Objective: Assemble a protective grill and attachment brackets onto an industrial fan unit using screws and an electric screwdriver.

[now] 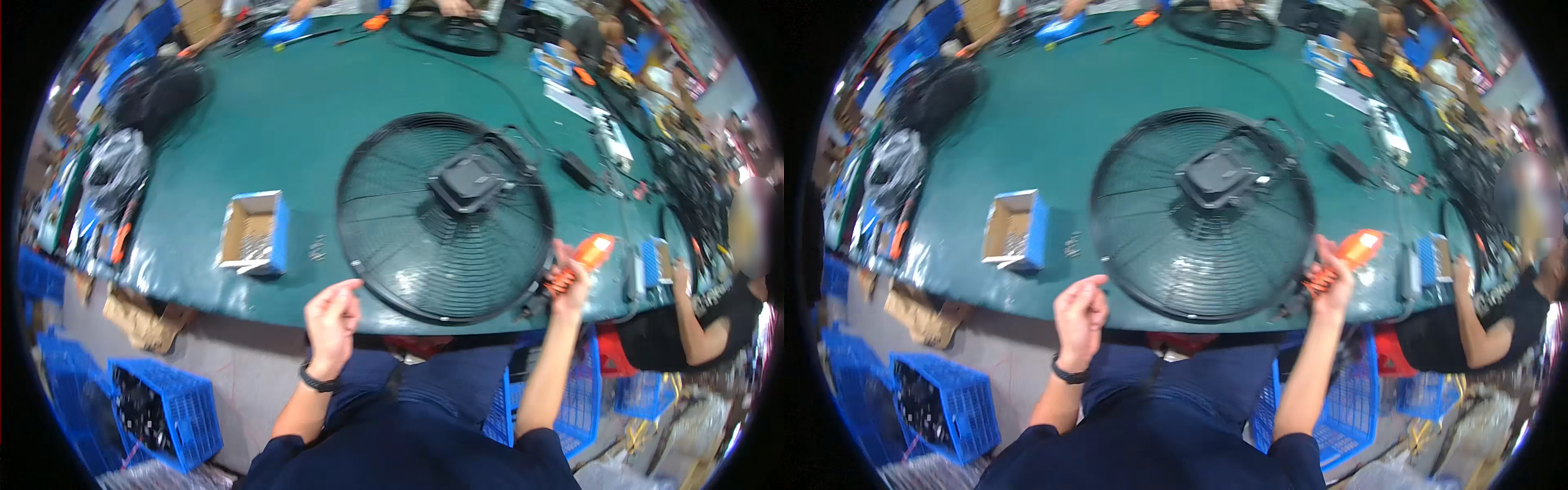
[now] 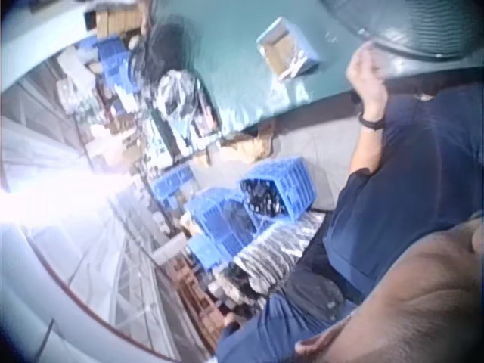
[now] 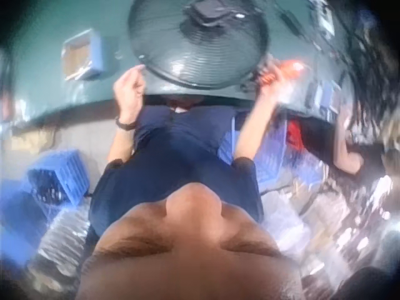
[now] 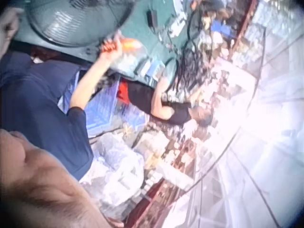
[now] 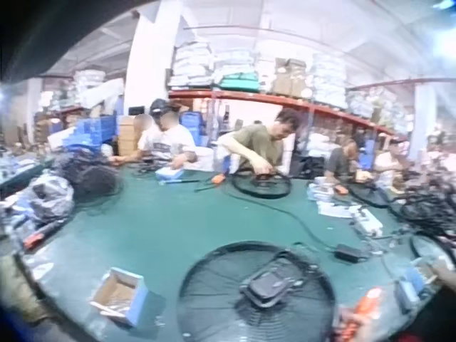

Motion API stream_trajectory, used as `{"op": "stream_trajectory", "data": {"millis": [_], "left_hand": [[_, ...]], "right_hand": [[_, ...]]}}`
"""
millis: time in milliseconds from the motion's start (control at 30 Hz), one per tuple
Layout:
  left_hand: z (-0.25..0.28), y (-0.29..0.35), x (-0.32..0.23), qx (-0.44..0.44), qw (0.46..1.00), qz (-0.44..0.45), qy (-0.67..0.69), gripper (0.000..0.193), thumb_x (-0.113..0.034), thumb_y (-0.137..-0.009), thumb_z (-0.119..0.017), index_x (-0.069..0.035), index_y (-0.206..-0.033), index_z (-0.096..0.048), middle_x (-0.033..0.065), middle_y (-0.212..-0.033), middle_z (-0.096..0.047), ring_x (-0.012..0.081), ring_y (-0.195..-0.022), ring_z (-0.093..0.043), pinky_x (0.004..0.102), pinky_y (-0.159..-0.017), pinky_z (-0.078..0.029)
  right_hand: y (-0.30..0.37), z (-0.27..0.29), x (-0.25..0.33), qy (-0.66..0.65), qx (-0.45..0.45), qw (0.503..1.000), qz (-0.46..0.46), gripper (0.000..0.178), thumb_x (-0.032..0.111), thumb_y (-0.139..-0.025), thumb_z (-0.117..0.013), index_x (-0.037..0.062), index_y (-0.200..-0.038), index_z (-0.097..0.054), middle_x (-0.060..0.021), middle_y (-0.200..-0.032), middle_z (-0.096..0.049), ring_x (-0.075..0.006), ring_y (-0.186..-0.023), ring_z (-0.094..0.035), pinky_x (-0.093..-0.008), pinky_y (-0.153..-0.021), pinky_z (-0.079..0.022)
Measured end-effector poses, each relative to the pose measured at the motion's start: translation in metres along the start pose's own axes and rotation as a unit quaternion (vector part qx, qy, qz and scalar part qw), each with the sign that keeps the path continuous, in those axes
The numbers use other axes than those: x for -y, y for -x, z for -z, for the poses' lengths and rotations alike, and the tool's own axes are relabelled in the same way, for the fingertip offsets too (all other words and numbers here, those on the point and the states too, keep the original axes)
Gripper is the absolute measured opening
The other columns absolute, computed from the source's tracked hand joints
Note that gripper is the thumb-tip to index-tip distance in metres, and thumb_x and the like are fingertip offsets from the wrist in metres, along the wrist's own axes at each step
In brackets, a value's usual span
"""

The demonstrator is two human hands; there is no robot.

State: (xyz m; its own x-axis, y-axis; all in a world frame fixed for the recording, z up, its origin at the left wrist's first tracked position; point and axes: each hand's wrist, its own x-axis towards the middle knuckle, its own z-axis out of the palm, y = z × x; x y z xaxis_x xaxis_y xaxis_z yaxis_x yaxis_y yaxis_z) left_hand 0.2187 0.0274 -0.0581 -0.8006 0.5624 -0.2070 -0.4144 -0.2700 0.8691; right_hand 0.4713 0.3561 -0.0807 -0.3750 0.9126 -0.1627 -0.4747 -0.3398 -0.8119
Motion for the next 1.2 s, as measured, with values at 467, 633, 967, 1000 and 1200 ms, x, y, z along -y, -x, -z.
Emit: {"op": "stream_trajectory", "data": {"millis": [467,633,967,1000,1200], "left_hand": [[0.011,-0.01,0.011,0.022,0.998,-0.015,-0.05,0.037,-0.013,-0.096,-0.05,0.006,-0.128,-0.05,0.0016,-0.063,-0.05,0.0061,-0.048,-0.039,0.0195,-0.043,-0.031],[0.004,-0.017,0.014,0.033,0.994,-0.006,-0.108,0.033,-0.009,-0.096,-0.046,0.008,-0.124,-0.052,-0.0008,-0.06,-0.044,0.0052,-0.049,-0.035,0.0204,-0.043,-0.03],[0.004,-0.066,-0.009,0.013,0.984,0.012,-0.176,0.041,-0.011,-0.097,-0.045,0.006,-0.133,-0.04,-0.0018,-0.064,-0.045,0.0035,-0.049,-0.036,0.0173,-0.04,-0.026],[0.004,-0.076,-0.011,0.001,0.99,0.012,-0.141,0.04,-0.012,-0.097,-0.045,0.006,-0.132,-0.041,-0.0014,-0.065,-0.046,0.0039,-0.049,-0.037,0.0173,-0.041,-0.027],[-0.003,-0.074,-0.014,-0.057,0.997,-0.041,0.038,0.02,-0.008,-0.096,-0.048,0.004,-0.111,-0.053,0.0023,-0.072,-0.052,0.0065,-0.053,-0.043,0.0176,-0.042,-0.03]], "right_hand": [[-0.001,-0.004,-0.015,-0.028,-0.006,1.0,-0.006,0.055,0.014,-0.084,-0.056,-0.0025,-0.132,-0.034,-0.0233,-0.124,-0.052,-0.0207,-0.064,-0.062,-0.033,-0.059,-0.053],[-0.004,-0.008,-0.003,-0.01,-0.006,0.997,-0.075,0.061,0.013,-0.079,-0.057,-0.0003,-0.134,-0.034,-0.0156,-0.122,-0.053,-0.0197,-0.06,-0.061,-0.0342,-0.055,-0.053],[0.097,-0.047,-0.011,0.086,-0.097,0.992,0.005,0.065,0.007,-0.071,-0.059,-0.0097,-0.129,-0.035,-0.0276,-0.116,-0.051,-0.0228,-0.048,-0.059,-0.0342,-0.046,-0.052],[0.112,-0.049,-0.016,0.085,-0.097,0.992,0.0,0.065,0.007,-0.071,-0.059,-0.0097,-0.129,-0.035,-0.0276,-0.116,-0.051,-0.0228,-0.048,-0.059,-0.0342,-0.046,-0.052],[0.14,-0.042,-0.027,0.052,-0.085,0.993,-0.066,0.055,0.003,-0.075,-0.055,-0.0097,-0.125,-0.037,-0.0297,-0.1,-0.062,-0.0234,-0.05,-0.061,-0.0335,-0.046,-0.052]]}}
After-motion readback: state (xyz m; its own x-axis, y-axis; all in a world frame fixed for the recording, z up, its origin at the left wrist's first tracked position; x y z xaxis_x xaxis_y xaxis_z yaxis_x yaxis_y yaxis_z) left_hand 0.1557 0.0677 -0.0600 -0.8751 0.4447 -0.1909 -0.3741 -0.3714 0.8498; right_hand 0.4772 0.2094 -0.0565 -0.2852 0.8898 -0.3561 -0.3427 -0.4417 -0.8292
